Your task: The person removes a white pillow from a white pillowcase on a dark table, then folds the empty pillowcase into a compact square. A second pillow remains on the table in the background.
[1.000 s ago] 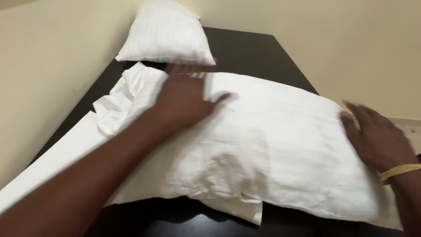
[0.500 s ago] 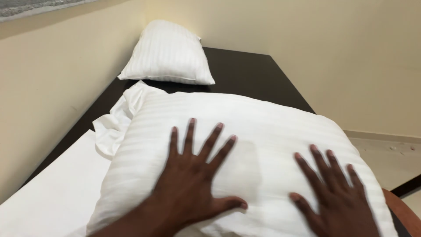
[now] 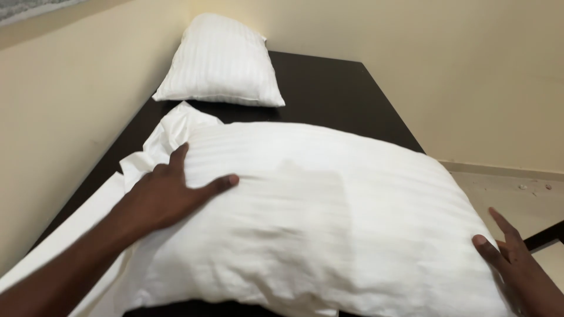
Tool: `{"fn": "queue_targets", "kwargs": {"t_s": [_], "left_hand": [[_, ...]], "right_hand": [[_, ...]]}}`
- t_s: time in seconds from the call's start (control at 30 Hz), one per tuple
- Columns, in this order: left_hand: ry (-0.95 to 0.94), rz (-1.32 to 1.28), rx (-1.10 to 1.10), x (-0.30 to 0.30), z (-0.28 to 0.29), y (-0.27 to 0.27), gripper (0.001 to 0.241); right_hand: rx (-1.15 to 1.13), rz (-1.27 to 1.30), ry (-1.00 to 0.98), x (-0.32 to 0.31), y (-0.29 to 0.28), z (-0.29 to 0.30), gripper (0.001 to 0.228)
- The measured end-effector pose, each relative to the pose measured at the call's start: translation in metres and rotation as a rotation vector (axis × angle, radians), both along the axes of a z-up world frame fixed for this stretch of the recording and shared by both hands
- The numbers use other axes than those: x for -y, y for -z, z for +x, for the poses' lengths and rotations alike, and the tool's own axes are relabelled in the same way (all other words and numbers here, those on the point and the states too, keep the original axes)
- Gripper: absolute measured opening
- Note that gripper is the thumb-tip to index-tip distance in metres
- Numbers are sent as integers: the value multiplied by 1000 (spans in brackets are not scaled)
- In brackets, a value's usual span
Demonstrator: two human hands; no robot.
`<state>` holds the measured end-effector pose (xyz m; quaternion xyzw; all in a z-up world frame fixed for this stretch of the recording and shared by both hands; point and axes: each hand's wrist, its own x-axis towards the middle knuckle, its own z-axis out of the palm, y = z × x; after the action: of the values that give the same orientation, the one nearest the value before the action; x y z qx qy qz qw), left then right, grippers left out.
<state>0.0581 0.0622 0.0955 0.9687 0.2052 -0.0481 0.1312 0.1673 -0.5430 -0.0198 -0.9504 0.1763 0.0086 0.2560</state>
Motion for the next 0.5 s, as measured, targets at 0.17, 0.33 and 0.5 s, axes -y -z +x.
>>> {"fn": "queue_targets", "kwargs": {"t_s": [0.17,0.33,0.5], "left_hand": [[-41,104,-278,31,-24,-66,135],[-69,22,-359,-26,-17,17,145],[-27,57,-159,-98,-25,111,128]], "right_hand": [[-5,305,37,-10,-16,53,109],[-25,285,-26,-12,-22,120,107],[-27,-104,-357,-36,-35,159,97]]}}
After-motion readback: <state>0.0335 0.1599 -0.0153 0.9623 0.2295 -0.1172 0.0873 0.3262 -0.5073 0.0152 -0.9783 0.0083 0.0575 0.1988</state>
